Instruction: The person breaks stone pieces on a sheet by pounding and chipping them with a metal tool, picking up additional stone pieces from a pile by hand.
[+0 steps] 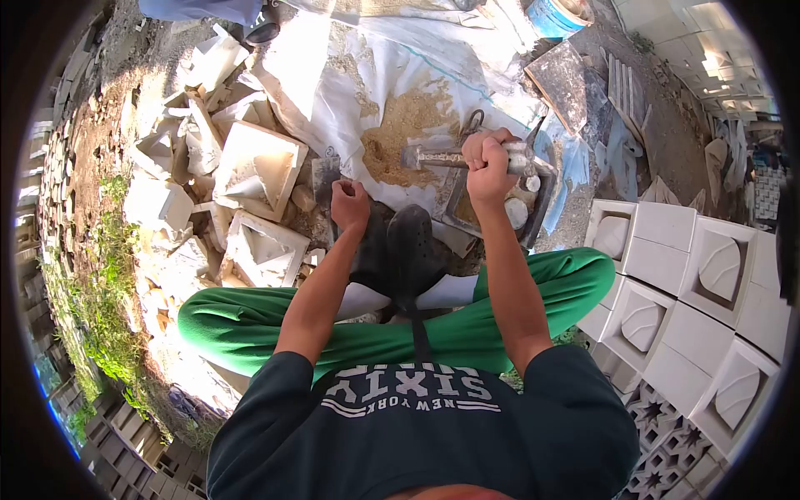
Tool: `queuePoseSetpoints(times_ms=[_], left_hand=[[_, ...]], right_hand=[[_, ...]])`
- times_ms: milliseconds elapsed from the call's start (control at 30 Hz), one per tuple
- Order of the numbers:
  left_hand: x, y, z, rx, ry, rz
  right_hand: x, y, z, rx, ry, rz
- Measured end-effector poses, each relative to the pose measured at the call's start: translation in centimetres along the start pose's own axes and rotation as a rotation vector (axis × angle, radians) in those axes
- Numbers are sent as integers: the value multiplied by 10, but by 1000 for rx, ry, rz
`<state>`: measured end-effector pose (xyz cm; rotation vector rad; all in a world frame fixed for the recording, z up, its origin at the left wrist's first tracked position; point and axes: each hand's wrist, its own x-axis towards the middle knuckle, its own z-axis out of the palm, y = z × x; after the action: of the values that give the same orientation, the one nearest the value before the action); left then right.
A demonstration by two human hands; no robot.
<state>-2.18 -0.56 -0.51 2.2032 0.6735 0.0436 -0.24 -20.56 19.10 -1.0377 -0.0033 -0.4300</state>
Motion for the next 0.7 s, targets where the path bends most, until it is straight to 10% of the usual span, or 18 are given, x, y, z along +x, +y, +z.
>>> queuePoseSetpoints(times_ms=[233,333,567,700], left_hand=[[33,-26,21,108,131,63],[60,-14,21,187,-550,-147],[59,41,28,81,-476,59],[34,37,34,-365,-224,-306]], right_hand=[[-54,0,-42,-214,122,-106],[-57,-3,-45,-154,239,-108],[-59,-7,-68,-61,216,-146],[-62,-8,-71,-61,242,-124]])
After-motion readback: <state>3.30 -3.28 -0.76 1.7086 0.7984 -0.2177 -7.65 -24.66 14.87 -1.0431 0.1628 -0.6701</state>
